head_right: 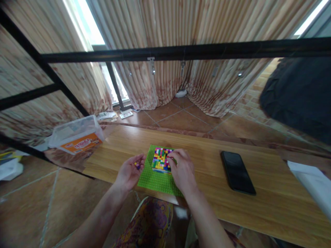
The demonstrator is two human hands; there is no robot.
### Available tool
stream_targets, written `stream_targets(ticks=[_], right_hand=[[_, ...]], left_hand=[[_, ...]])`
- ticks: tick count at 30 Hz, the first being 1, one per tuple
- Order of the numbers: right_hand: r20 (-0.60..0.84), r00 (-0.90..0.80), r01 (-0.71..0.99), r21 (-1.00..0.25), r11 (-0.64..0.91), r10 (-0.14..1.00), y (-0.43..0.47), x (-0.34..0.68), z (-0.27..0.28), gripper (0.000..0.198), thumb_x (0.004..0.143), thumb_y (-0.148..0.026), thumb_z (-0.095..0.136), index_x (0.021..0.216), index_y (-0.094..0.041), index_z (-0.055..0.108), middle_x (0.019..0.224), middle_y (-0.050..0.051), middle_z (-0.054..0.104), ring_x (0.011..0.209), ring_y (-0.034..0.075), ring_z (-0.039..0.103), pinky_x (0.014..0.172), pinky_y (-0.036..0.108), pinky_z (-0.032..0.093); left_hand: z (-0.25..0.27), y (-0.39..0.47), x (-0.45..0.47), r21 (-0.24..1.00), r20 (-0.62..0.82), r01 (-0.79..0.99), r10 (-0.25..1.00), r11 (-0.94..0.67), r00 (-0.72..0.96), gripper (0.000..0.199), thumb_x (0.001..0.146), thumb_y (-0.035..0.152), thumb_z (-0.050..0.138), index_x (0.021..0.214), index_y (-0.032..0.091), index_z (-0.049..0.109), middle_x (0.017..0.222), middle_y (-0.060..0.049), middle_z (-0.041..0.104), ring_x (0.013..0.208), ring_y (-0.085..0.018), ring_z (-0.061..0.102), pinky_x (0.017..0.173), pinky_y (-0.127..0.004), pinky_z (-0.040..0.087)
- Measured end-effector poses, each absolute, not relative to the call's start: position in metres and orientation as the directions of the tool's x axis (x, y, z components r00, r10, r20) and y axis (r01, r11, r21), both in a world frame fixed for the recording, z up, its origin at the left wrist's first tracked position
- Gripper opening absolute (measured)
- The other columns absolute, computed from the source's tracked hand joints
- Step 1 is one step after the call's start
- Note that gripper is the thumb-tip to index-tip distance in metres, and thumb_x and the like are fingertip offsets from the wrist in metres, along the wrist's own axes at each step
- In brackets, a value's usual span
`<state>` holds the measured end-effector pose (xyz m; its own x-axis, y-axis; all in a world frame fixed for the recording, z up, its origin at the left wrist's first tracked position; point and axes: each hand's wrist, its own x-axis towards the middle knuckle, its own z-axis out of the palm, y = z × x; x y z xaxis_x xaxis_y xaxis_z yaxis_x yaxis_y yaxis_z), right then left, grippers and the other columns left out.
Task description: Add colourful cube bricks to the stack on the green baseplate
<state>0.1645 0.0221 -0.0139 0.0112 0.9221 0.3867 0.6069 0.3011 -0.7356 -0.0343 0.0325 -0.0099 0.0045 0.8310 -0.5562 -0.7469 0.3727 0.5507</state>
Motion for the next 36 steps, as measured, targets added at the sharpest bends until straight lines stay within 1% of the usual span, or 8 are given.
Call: stream_targets(ticks=[2,4,8,12,17,21,30,36], right_hand=[[0.413,0.004,0.617,-0.718,0.323,0.91,0.03,0.162,-0.019,0.017,0.086,-0.034,0.056,0.085,-0.027,0.072,0.094,0.006,0.063,0.09,0.023,0.056,0.086,0.042,0.044],[0.424,0.001,0.64,-0.696,0.325,0.906,0.037,0.161,-0.024,0.017,0.085,-0.034,0.057,0.085,-0.028,0.073,0.095,0.006,0.062,0.091,0.024,0.055,0.087,0.043,0.043],[0.419,0.016,0.673,-0.676,0.3,0.908,0.046,0.159,-0.03,0.015,0.082,-0.033,0.06,0.082,-0.027,0.074,0.095,0.006,0.062,0.093,0.024,0.054,0.089,0.045,0.042],[0.421,0.044,0.669,-0.686,0.287,0.906,0.047,0.155,-0.028,0.012,0.08,-0.031,0.062,0.078,-0.026,0.073,0.093,0.007,0.062,0.093,0.025,0.055,0.089,0.044,0.041],[0.398,0.093,0.667,-0.705,0.24,0.912,0.049,0.152,-0.025,0.009,0.079,-0.028,0.063,0.076,-0.024,0.071,0.089,0.006,0.062,0.091,0.025,0.056,0.089,0.044,0.04],[0.396,0.108,0.662,-0.713,0.232,0.912,0.049,0.151,-0.026,0.009,0.078,-0.028,0.063,0.074,-0.024,0.069,0.088,0.006,0.062,0.091,0.024,0.056,0.088,0.042,0.041],[0.439,0.096,0.669,-0.693,0.269,0.893,0.045,0.151,-0.028,0.015,0.081,-0.03,0.06,0.071,-0.025,0.07,0.087,0.004,0.062,0.089,0.022,0.057,0.085,0.038,0.042],[0.401,0.108,0.677,-0.699,0.228,0.909,0.045,0.15,-0.03,0.019,0.081,-0.031,0.058,0.069,-0.022,0.069,0.089,0.005,0.062,0.087,0.02,0.059,0.081,0.036,0.045]], left_hand=[[-0.02,0.035,-0.036,0.558,-0.537,-0.743,0.843,0.37,0.017,0.014,0.081,0.004,0.053,0.075,0.01,0.065,0.072,-0.005,0.063,0.062,-0.006,0.058,0.057,-0.013,0.049],[-0.03,0.035,-0.039,0.561,-0.501,-0.739,0.864,0.373,0.056,0.014,0.081,0.007,0.054,0.083,0.009,0.067,0.08,-0.008,0.066,0.071,-0.008,0.061,0.066,-0.015,0.052],[-0.046,0.033,-0.051,0.552,-0.422,-0.734,0.892,0.396,0.164,0.021,0.079,0.008,0.056,0.097,0.009,0.068,0.093,-0.01,0.068,0.083,-0.011,0.064,0.074,-0.017,0.053],[-0.054,0.031,-0.06,0.541,-0.375,-0.731,0.897,0.416,0.233,0.029,0.074,0.004,0.057,0.101,0.01,0.067,0.099,-0.01,0.069,0.081,-0.009,0.064,0.072,-0.016,0.052],[-0.057,0.031,-0.06,0.541,-0.335,-0.713,0.891,0.447,0.305,0.03,0.074,0.006,0.059,0.102,0.009,0.068,0.098,-0.011,0.069,0.079,-0.009,0.063,0.071,-0.017,0.052],[-0.057,0.031,-0.06,0.546,-0.323,-0.708,0.892,0.449,0.316,0.028,0.074,0.007,0.061,0.101,0.01,0.068,0.099,-0.01,0.068,0.078,-0.01,0.062,0.071,-0.018,0.051],[-0.061,0.031,-0.061,0.555,-0.294,-0.703,0.895,0.445,0.335,0.028,0.075,0.008,0.062,0.102,0.01,0.068,0.099,-0.009,0.068,0.079,-0.009,0.062,0.072,-0.018,0.05],[-0.062,0.031,-0.061,0.542,-0.285,-0.713,0.895,0.445,0.342,0.027,0.079,0.008,0.06,0.105,0.008,0.067,0.099,-0.01,0.069,0.079,-0.01,0.062,0.072,-0.019,0.051]])
